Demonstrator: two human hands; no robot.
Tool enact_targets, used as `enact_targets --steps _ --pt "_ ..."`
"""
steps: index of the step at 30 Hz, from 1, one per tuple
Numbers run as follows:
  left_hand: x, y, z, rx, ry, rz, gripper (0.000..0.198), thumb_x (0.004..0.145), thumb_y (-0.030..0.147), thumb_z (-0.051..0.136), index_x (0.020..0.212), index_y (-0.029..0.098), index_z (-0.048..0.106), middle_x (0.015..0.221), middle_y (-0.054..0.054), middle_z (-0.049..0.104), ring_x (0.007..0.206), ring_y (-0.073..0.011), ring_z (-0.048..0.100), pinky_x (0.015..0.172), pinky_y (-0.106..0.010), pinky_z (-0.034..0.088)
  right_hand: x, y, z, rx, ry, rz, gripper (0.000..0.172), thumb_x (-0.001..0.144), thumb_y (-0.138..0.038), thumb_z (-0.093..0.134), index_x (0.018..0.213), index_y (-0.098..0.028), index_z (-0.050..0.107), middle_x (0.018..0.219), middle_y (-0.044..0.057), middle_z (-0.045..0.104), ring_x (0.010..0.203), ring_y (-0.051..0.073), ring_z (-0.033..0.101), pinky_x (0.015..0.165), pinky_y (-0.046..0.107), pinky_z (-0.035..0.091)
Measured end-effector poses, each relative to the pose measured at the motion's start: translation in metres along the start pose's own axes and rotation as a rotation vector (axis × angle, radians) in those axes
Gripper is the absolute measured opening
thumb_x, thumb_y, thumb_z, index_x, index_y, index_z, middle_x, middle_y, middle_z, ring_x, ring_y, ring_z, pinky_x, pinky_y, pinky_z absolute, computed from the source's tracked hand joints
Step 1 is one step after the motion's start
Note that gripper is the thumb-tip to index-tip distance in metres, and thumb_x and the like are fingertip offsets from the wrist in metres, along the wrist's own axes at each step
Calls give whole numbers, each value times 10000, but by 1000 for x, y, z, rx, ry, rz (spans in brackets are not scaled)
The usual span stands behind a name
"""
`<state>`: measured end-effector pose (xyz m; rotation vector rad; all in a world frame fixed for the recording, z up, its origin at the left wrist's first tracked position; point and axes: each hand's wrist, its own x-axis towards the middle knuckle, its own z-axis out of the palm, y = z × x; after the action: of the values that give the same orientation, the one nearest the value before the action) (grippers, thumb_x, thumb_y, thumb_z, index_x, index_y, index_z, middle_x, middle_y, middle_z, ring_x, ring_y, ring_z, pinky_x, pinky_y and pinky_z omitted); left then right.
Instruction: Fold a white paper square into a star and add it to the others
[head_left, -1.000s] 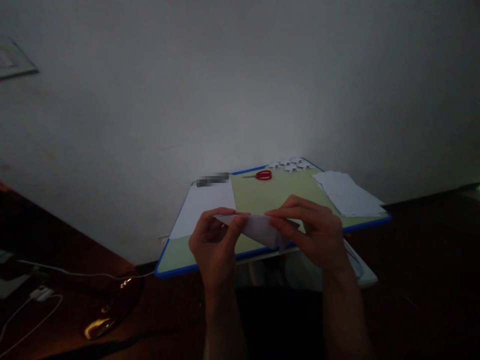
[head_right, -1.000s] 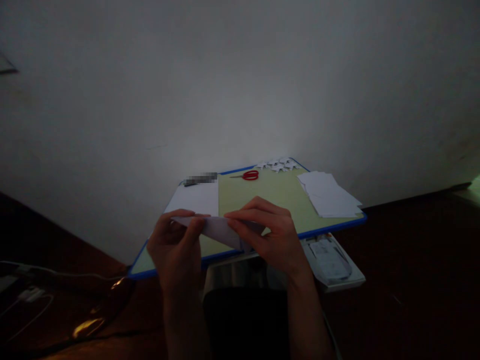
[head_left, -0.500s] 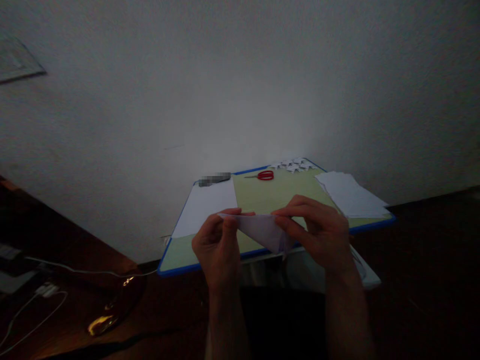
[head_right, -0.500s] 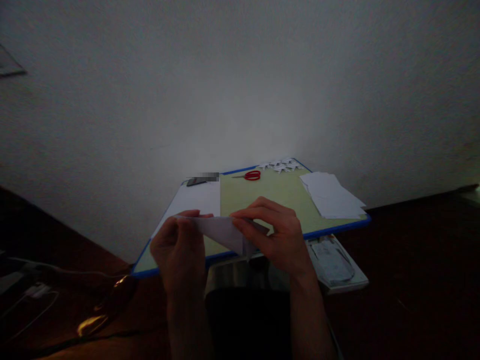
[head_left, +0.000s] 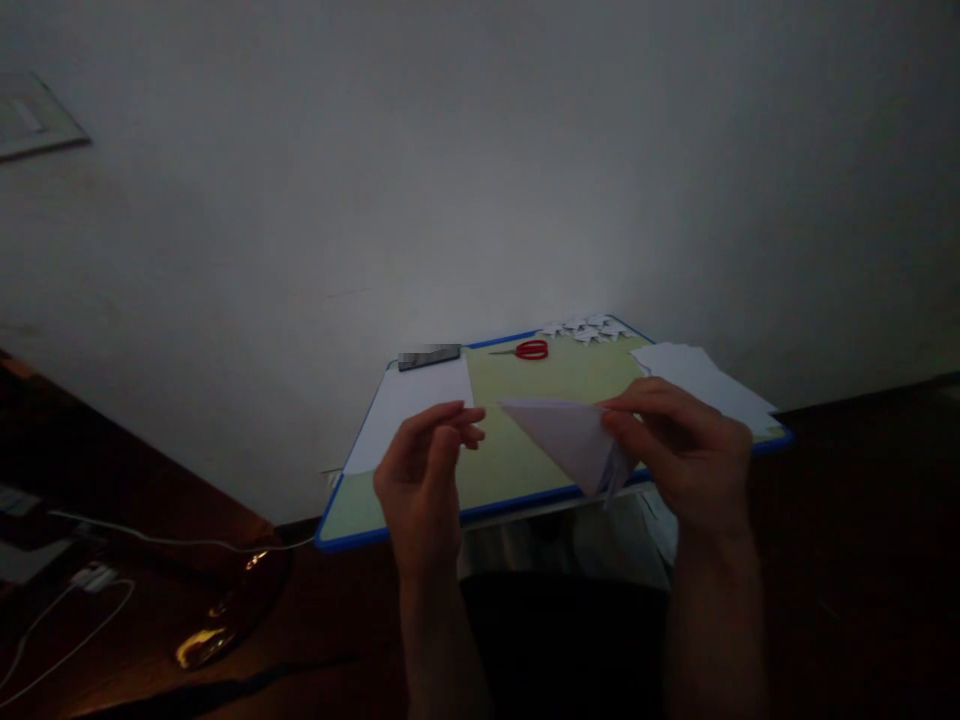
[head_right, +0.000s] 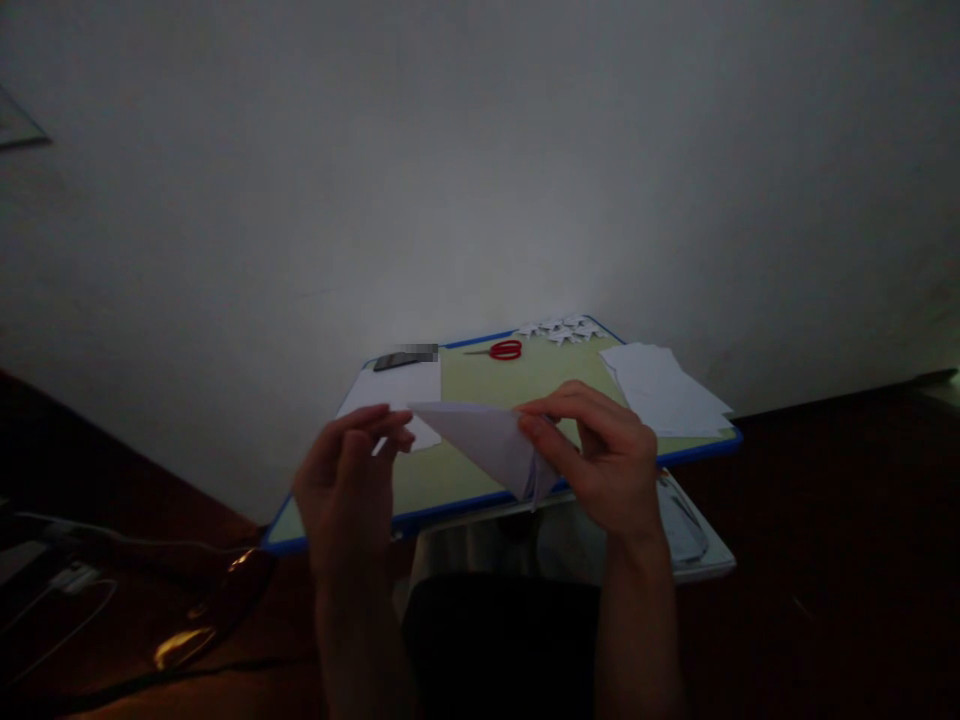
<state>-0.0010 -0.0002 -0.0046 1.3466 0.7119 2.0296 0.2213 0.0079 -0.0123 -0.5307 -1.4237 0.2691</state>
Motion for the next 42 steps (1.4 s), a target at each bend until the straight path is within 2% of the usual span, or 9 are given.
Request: enact_targets --steps 4,6,8,13,22,29,34,38,42 --pt "-11 0 8 -52 -229 -148 346 848 422 881 1123 217 835 1065 -98 835 951 -205 779 821 -284 620 0 -7 14 27 -98 10 237 910 -79 772 1000 -294 815 868 -23 767 800 144 674 685 293 514" --pt "-14 2 13 -81 -271 -211 317 823 367 908 1105 238 844 1023 -81 845 908 -199 791 802 -274 624 0 -10 19 58 -149 22 233 915 -82 771 1014 -289 812 877 -24 757 789 138 669 678 293 510" --pt "-15 4 18 -63 -257 -234 236 816 302 914 1039 246 859 966 -57 847 838 -169 782 760 -240 612 0 -12 22 81 -180 33 236 920 -82 766 1029 -286 809 879 -27 745 780 132 663 669 290 505" --pt "-13 3 19 -44 -160 -173 42 826 239 900 829 229 860 812 -15 806 752 -124 715 685 -200 552 2 -14 24 83 -217 21 236 920 -85 770 1053 -278 800 873 -32 730 773 122 655 666 281 504" --pt "-12 4 17 -18 -151 -70 75 848 209 872 789 195 827 732 -6 730 672 -105 623 597 -199 477 4 -18 28 33 -220 -42 207 921 -95 774 1050 -256 792 868 -26 729 763 116 662 660 270 515" --pt "-13 4 20 28 -79 -36 113 863 247 864 792 177 810 715 0 710 644 -97 612 572 -187 469 4 -24 35 11 -186 -64 152 927 -114 774 1020 -234 789 853 -17 733 750 112 665 656 260 520" --pt "-10 -2 18 31 -11 -99 218 812 367 904 848 172 811 791 -35 768 697 -135 681 628 -214 547 4 -25 46 -11 -133 -32 146 935 -119 757 995 -249 785 863 -18 751 771 128 677 684 284 535" --pt "-10 -8 21 -18 -115 -215 403 703 454 962 947 165 826 900 -83 823 788 -214 753 730 -309 619 4 -22 48 -2 -33 33 142 938 -142 753 975 -273 794 868 -18 769 785 155 690 712 323 548" --pt "-13 -8 30 34 -94 -255 303 754 417 934 868 157 829 859 -71 820 752 -194 736 713 -299 611 4 -20 48 6 -20 48 148 929 -147 771 979 -284 800 863 -28 767 778 146 684 711 317 539"
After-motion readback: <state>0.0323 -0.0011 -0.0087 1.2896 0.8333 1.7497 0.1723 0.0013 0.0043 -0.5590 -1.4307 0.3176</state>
